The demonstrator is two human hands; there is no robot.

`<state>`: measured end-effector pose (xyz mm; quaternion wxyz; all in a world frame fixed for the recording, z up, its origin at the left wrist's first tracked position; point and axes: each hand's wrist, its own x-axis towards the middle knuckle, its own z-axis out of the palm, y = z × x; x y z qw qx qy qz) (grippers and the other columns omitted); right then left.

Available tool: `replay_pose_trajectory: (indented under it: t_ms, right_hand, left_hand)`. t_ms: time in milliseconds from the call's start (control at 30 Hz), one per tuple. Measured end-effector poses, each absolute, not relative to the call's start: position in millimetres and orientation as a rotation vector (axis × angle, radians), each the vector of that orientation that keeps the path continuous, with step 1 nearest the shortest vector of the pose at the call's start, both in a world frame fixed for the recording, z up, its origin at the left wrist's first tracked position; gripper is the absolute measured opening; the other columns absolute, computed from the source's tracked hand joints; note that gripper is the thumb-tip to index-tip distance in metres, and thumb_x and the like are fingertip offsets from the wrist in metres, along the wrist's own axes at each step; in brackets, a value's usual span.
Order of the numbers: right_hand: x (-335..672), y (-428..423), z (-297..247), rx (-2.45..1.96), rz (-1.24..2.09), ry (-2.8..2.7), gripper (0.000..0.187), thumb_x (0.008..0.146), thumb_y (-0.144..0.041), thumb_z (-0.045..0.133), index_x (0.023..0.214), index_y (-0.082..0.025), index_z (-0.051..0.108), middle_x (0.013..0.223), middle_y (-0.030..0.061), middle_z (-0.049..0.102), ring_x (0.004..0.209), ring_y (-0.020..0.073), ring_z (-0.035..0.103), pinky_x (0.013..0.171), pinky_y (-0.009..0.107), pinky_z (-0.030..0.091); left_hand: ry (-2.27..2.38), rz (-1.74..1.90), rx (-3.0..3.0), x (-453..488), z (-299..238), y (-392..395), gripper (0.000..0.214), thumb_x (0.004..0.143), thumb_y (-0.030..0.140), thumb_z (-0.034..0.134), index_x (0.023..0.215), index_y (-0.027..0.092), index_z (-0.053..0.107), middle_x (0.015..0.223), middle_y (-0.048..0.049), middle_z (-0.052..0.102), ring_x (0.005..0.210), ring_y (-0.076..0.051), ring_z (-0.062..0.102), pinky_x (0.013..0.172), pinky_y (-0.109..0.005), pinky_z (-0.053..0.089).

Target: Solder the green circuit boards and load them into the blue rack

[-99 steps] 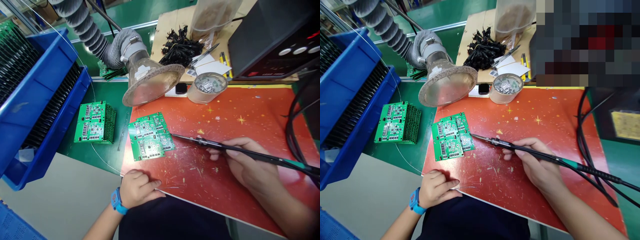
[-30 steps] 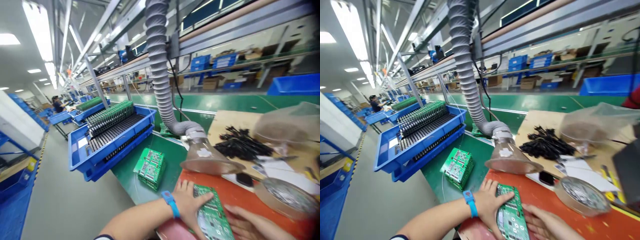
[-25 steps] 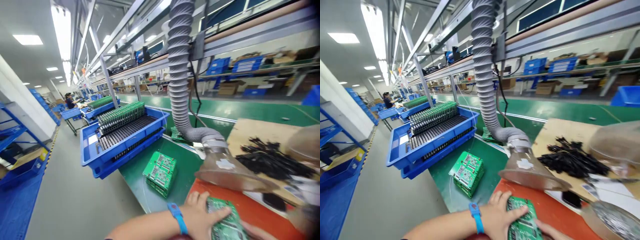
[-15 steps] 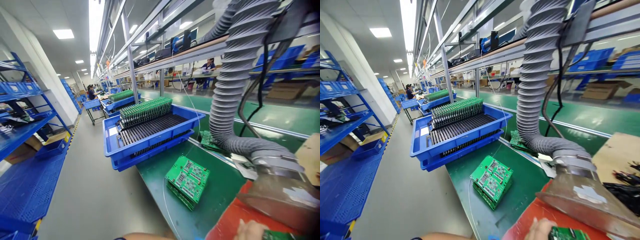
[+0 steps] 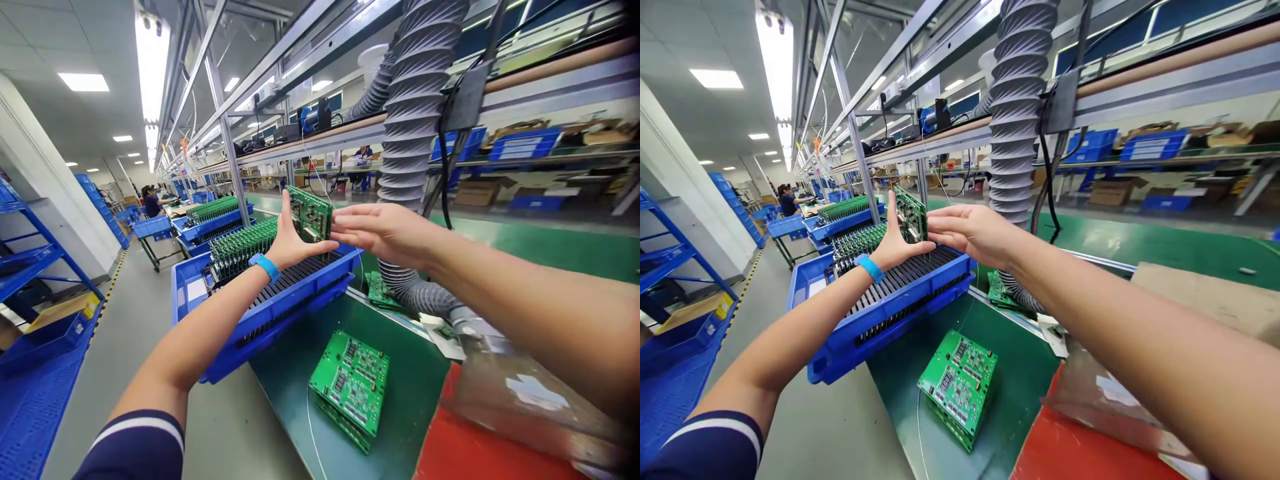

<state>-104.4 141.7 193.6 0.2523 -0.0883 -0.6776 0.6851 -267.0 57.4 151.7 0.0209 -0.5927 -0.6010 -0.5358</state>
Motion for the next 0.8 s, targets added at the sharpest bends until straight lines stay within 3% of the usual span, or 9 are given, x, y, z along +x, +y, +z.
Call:
replay_pose_trajectory:
  t_ms: [67,200,300,533,800]
  right_hand:
    - [-136,158,185,-0.304,1.797,-1.879,0.007,0.070,-0.011,0.064,0.076,-0.014,0.063,0.078,0.0039,0.067,0.076,0.0121,0.064,0.084,0.031,0.051]
    - [-174,193,157,-0.440,1.607,-2.014,0.019,0.083,-0.028,0.055,0.094,-0.013,0.059,0.091,0.0038,0.063,0.078,0.0134,0.061,0.068,0.033,0.053]
    - [-192,218,140,-0.558,1.419,-2.095,0.027,0.084,-0.031,0.052,0.104,-0.014,0.056,0.102,0.0056,0.060,0.085,0.0159,0.060,0.071,0.035,0.052]
    - [-214,264,101,-0.819,0.950,-2.162,0.031,0.085,-0.033,0.051,0.110,-0.016,0.054,0.112,0.0074,0.057,0.095,0.0195,0.057,0.079,0.041,0.049]
    - [-204,289,65,-0.903,0.784,-2.249,0.030,0.085,-0.033,0.051,0.110,-0.015,0.054,0.109,0.0073,0.058,0.092,0.0180,0.058,0.077,0.039,0.050]
  left_hand:
    - [-2.018,-1.630,-1.706,-288,144,70,0.141,0.043,0.060,0.076,0.139,0.022,-0.019,0.149,-0.0146,0.001,0.137,-0.031,0.006,0.110,-0.045,0.008]
    - [-2.299,-1.582,-1.549,-310,120,100,0.138,0.044,0.061,0.075,0.141,0.019,-0.012,0.149,-0.0187,0.006,0.137,-0.029,0.011,0.109,-0.040,0.015]
    - [-2.403,-1.591,-1.505,-320,106,129,0.136,0.044,0.063,0.074,0.142,0.018,-0.009,0.147,-0.0225,0.010,0.136,-0.032,0.015,0.107,-0.043,0.019]
    - [-2.561,-1.573,-1.469,-338,99,174,0.144,0.037,0.066,0.076,0.141,0.020,-0.014,0.145,-0.0268,0.010,0.134,-0.037,0.019,0.105,-0.046,0.022]
    - [-2.604,-1.526,-1.494,-341,93,172,0.144,0.038,0.067,0.074,0.140,0.021,-0.017,0.146,-0.0265,0.008,0.134,-0.036,0.020,0.104,-0.046,0.023]
